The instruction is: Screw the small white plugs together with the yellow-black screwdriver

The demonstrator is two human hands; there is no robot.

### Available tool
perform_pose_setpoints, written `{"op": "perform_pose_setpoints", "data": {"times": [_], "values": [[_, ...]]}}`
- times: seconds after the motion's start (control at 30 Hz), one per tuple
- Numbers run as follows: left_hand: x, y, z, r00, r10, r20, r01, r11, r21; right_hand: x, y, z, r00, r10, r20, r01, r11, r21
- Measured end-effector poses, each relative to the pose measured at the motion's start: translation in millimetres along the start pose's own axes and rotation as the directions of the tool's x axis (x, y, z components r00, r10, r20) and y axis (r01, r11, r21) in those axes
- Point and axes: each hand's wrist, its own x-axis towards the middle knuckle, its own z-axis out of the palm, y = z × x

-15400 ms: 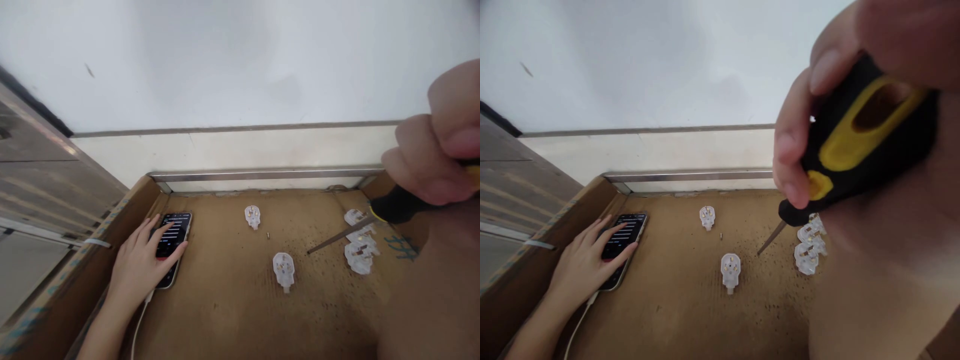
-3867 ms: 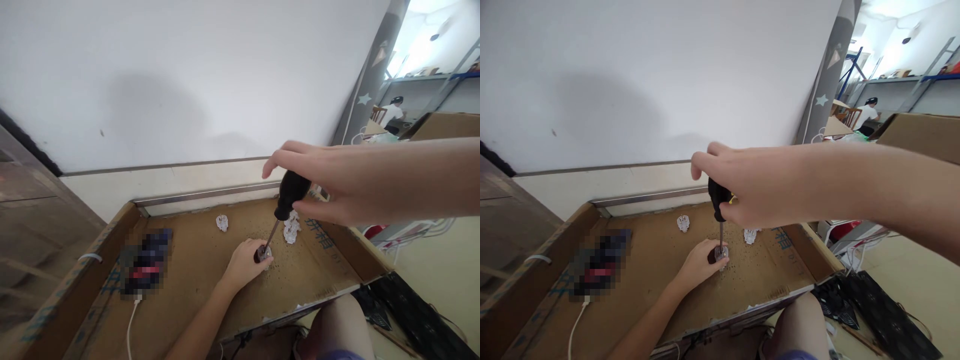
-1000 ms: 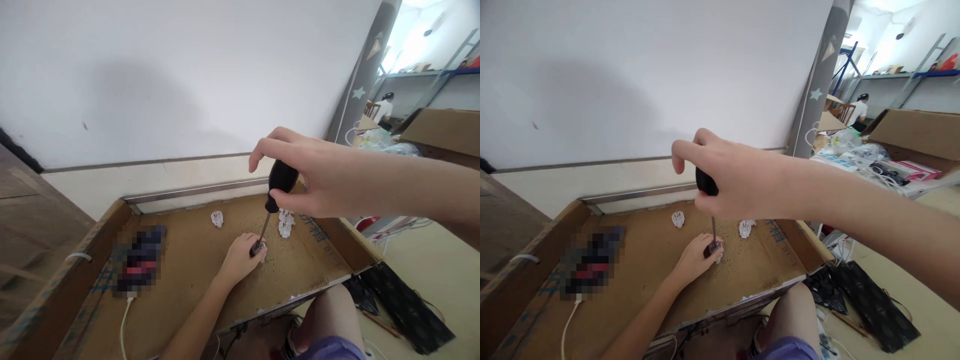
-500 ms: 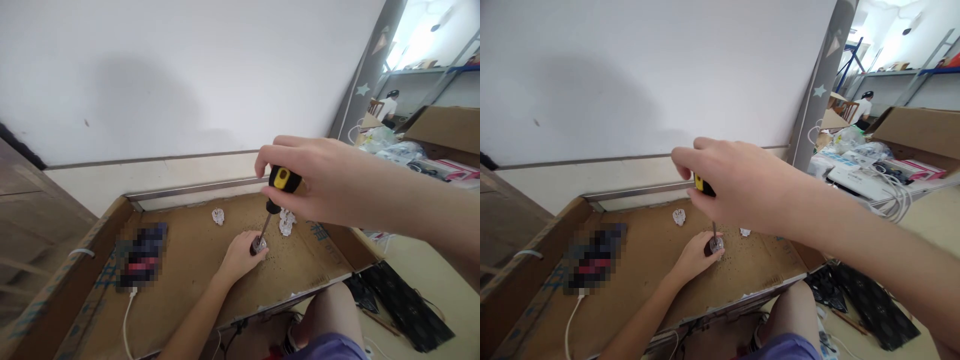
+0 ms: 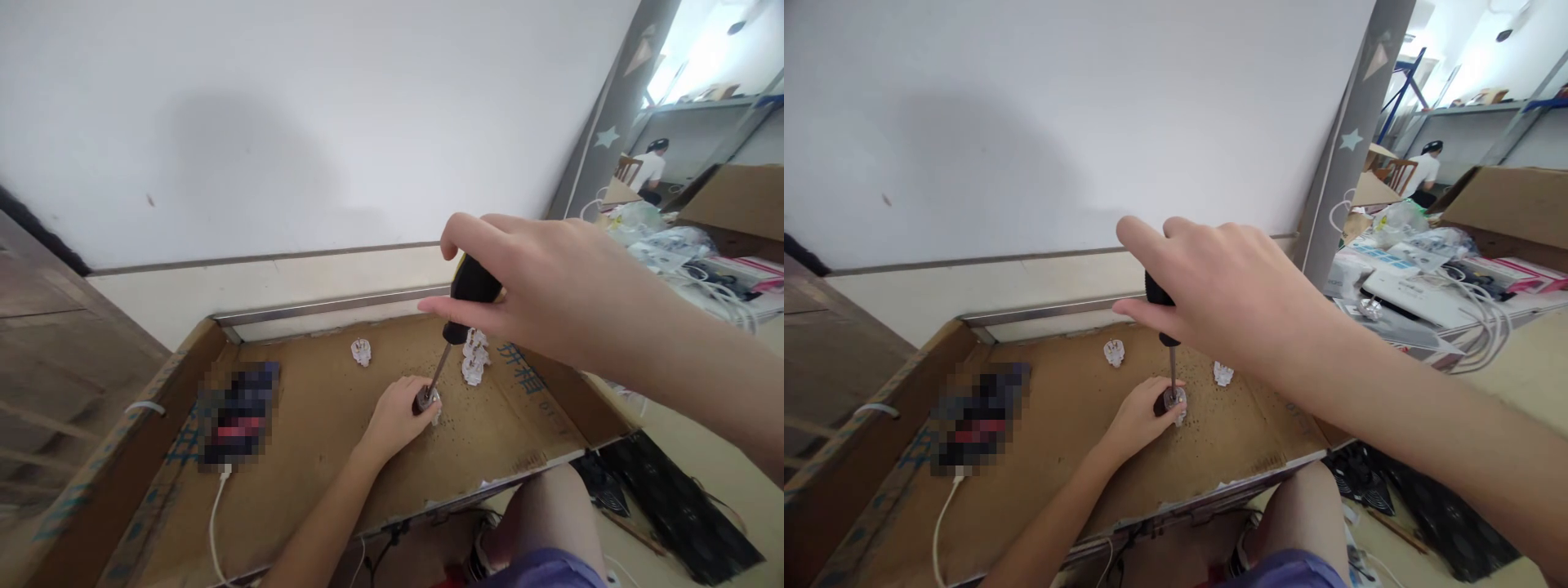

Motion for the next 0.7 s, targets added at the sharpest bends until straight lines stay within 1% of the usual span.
{"op": "perform_pose_setpoints", "data": {"times": [0.03,0.07,0.13,0.17,0.27,0.3,0.33,0.43,0.47,0.5,0.57,0.6,0.63,0.7], "values": [[0.0,0.0,-0.1,1.0,0.001,0.0,-0.001,1.0,0.0,0.0,0.2,-0.3,0.999,-0.023,0.025,0.022,0.998,0.053],[0.2,0.0,-0.3,1.0,0.003,0.0,-0.003,1.0,0.001,-0.3,0.6,-0.8,0.996,-0.06,0.065,0.05,0.989,0.14],[0.6,0.0,-0.3,1.0,0.005,-0.002,-0.005,1.0,0.001,-1.5,1.6,-1.6,0.983,-0.137,0.12,0.094,0.947,0.308],[0.8,0.0,-0.1,1.0,0.007,-0.003,-0.007,1.0,-0.002,-2.3,1.7,-1.6,0.982,-0.144,0.122,0.095,0.935,0.34],[1.1,-0.8,1.2,1.0,0.013,-0.005,-0.013,1.0,-0.013,-5.4,0.2,-1.7,0.998,-0.063,0.025,0.054,0.965,0.257],[1.0,-1.3,1.6,1.0,0.017,-0.008,-0.017,1.0,-0.015,-6.7,-0.8,-2.4,0.999,-0.045,0.007,0.042,0.965,0.258],[0.9,-1.8,2.0,1.0,0.021,-0.013,-0.021,1.0,-0.015,-8.1,-1.8,-3.6,0.999,-0.044,0.021,0.036,0.953,0.3],[0.2,-2.4,2.0,0.999,0.027,-0.025,-0.027,1.0,-0.015,-11.2,-3.4,-8.0,0.978,-0.15,0.145,0.056,0.859,0.509],[0.0,-2.2,1.5,0.999,0.025,-0.024,-0.025,1.0,-0.014,-11.5,-3.3,-8.7,0.977,-0.151,0.147,0.056,0.857,0.513],[-0.2,-1.7,0.9,1.0,0.022,-0.02,-0.022,1.0,-0.012,-11.3,-2.8,-8.9,0.984,-0.125,0.125,0.053,0.884,0.465],[-0.4,-0.5,-0.4,1.0,0.023,-0.013,-0.023,1.0,-0.009,-10.4,-1.2,-7.9,0.998,-0.041,0.05,0.024,0.95,0.313],[-0.5,0.1,-1.0,1.0,0.029,-0.012,-0.029,1.0,-0.011,-10.0,-0.4,-7.3,0.999,-0.017,0.038,0.006,0.963,0.269],[-0.5,0.5,-1.5,0.999,0.035,-0.011,-0.036,0.999,-0.013,-9.8,0.4,-6.8,0.998,-0.021,0.064,0.003,0.963,0.269],[-0.4,0.9,-2.0,0.999,0.046,-0.004,-0.046,0.999,-0.012,-10.7,1.0,-6.7,0.987,-0.078,0.141,0.024,0.936,0.351]]}}
